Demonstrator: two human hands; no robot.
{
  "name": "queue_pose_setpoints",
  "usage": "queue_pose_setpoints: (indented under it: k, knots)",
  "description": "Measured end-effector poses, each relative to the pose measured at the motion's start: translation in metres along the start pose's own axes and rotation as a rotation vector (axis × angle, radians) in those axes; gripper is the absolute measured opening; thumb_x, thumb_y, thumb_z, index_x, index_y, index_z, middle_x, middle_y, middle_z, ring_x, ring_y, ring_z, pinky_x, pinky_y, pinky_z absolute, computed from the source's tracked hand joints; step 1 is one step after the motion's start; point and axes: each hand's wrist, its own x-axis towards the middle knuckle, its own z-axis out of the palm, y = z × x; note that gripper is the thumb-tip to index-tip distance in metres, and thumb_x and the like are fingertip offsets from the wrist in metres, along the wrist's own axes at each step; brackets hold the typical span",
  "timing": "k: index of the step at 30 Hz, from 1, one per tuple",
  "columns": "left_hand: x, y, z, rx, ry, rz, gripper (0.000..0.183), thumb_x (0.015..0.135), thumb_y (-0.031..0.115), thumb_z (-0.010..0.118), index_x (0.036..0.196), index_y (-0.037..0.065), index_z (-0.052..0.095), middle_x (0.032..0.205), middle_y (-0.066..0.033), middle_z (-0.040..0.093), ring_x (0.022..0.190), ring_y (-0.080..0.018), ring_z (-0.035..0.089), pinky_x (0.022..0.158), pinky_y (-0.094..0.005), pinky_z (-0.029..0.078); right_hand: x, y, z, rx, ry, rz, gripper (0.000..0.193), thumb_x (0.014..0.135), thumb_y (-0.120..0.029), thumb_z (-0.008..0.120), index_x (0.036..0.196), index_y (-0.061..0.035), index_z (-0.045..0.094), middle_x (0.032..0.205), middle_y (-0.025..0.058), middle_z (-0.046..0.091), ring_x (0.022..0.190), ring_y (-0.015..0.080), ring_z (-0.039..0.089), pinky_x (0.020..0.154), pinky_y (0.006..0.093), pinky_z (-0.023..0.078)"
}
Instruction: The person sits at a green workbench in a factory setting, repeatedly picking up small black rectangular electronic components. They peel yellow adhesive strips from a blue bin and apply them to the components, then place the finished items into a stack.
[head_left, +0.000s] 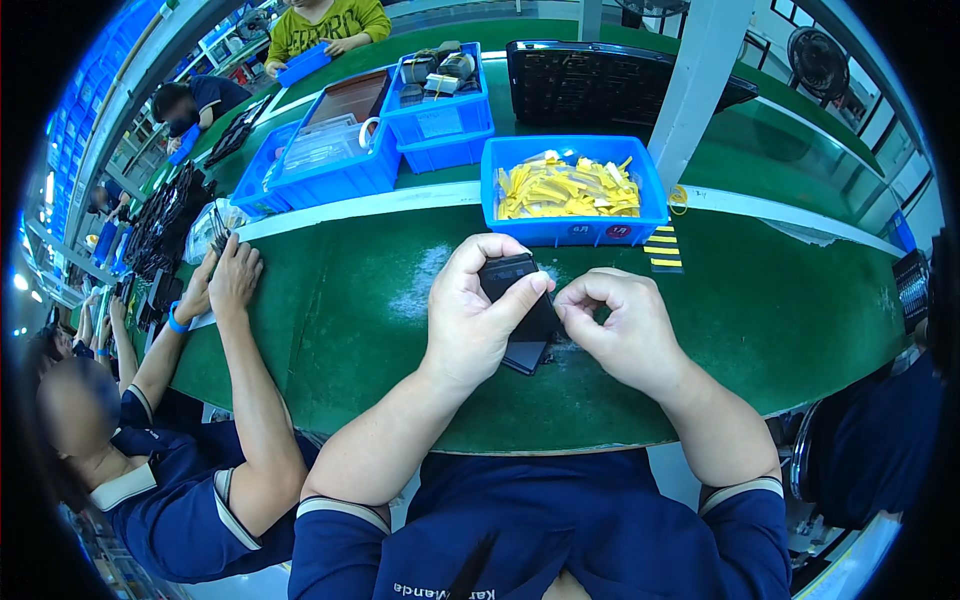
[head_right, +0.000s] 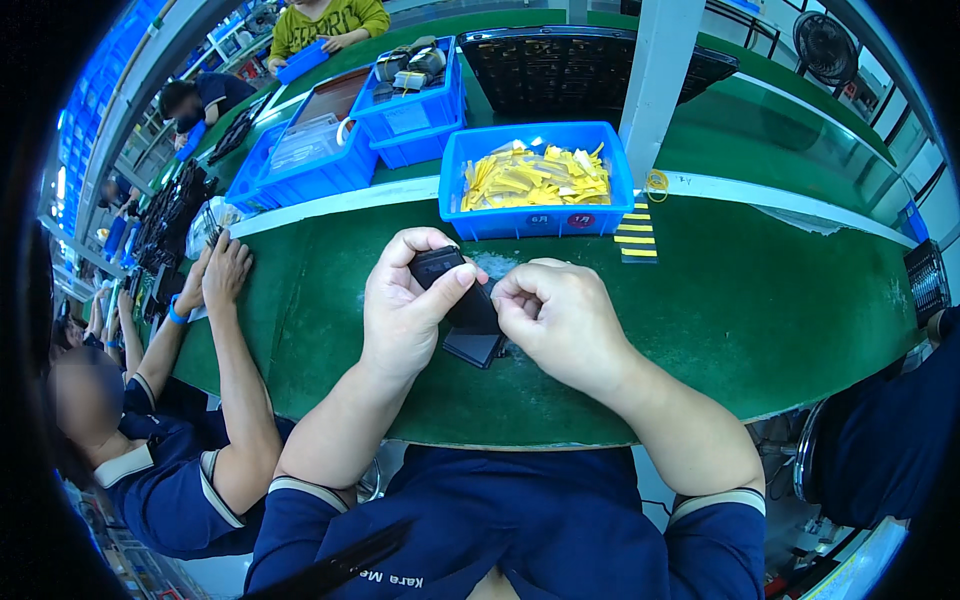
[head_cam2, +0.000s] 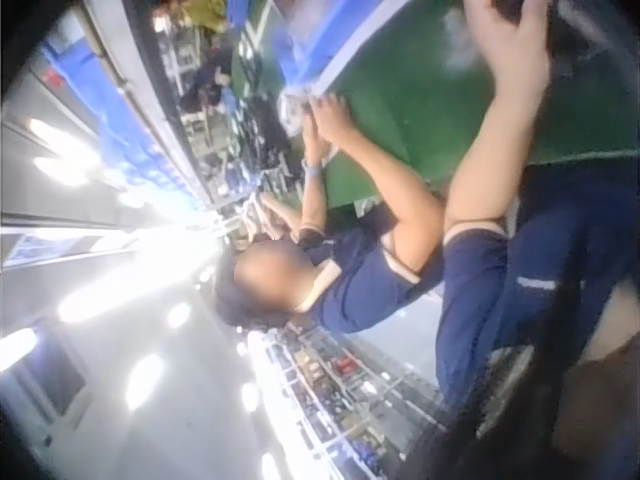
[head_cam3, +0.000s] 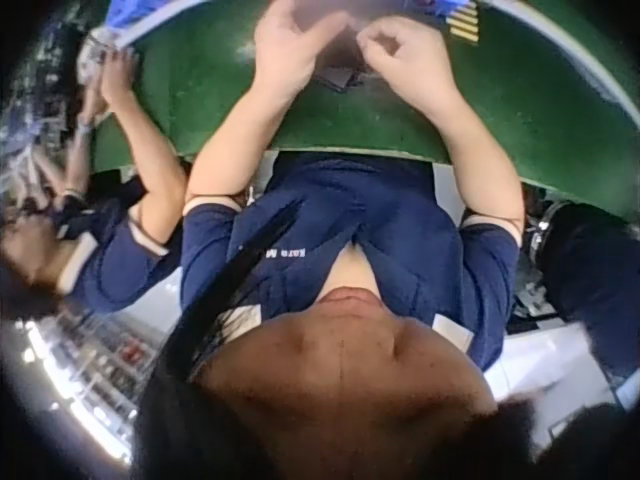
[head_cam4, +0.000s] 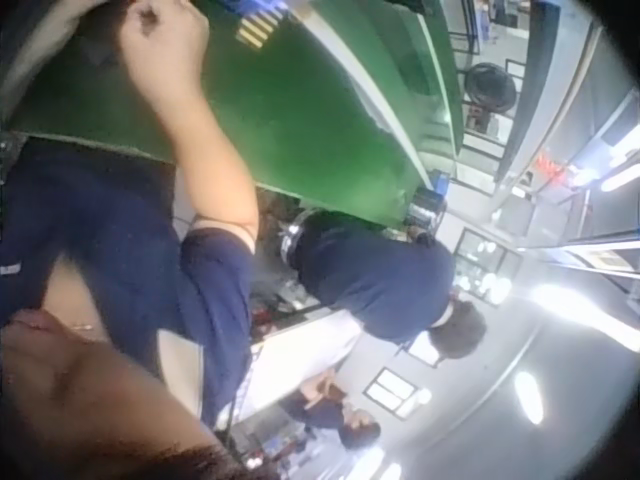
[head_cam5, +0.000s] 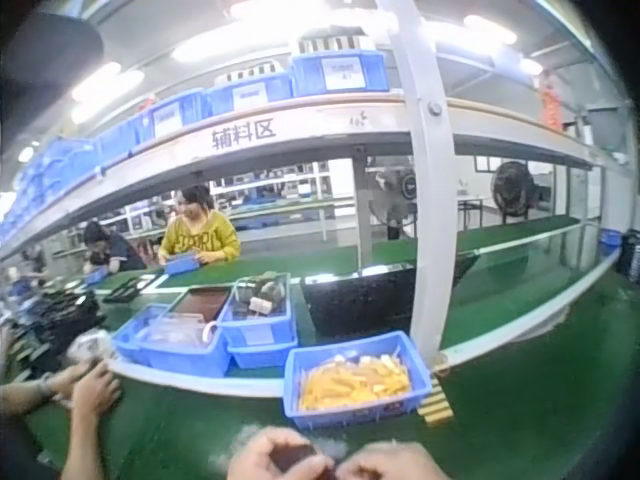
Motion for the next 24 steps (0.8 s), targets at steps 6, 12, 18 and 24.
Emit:
queue_pose_setpoints:
  k: [6,12,18,24]
  knots:
    - [-0.003,-0.012,0.002,0.403,0.062,0.104,0.023,0.082,-0.002,0.065,0.099,0.001,0.051,0.088,-0.0047,0.058,0.080,-0.0128,0.063,0.072,-0.0256,0.052,-0.006,-0.002,0.011,-0.296,0.110,-0.117,0.005,0.068,-0.003,0.064,0.069,-0.0011,0.059,0.066,0.0127,0.058,0.061,0.0297,0.059,0.056,0.0397,0.048]
    - [0.009,-0.010,-0.002,0.394,0.035,0.000,0.020,0.081,0.000,0.065,0.097,0.001,0.055,0.090,-0.0042,0.057,0.081,-0.0124,0.062,0.073,-0.0255,0.050,-0.004,0.002,0.006,-0.288,-0.023,-0.064,0.011,0.073,-0.011,0.063,0.070,-0.0005,0.064,0.065,0.0129,0.059,0.060,0.0291,0.060,0.058,0.0397,0.049]
    - [0.013,-0.006,-0.007,0.676,-0.163,-0.011,0.019,0.075,0.005,0.068,0.093,0.003,0.063,0.094,-0.0075,0.058,0.091,-0.0191,0.057,0.081,-0.0322,0.046,0.008,0.001,-0.015,-0.176,0.045,0.068,0.016,0.077,-0.014,0.062,0.075,0.0011,0.066,0.069,0.0134,0.062,0.061,0.0245,0.061,0.058,0.0340,0.049]
    - [0.012,-0.014,-0.005,0.849,-0.160,0.251,0.033,0.075,0.006,0.068,0.108,0.004,0.059,0.108,-0.0113,0.057,0.099,-0.0238,0.058,0.083,-0.0335,0.047,0.010,0.009,-0.015,-0.227,-0.011,0.063,0.015,0.079,-0.012,0.058,0.084,0.0010,0.065,0.078,0.0151,0.063,0.071,0.0282,0.062,0.066,0.0372,0.049]
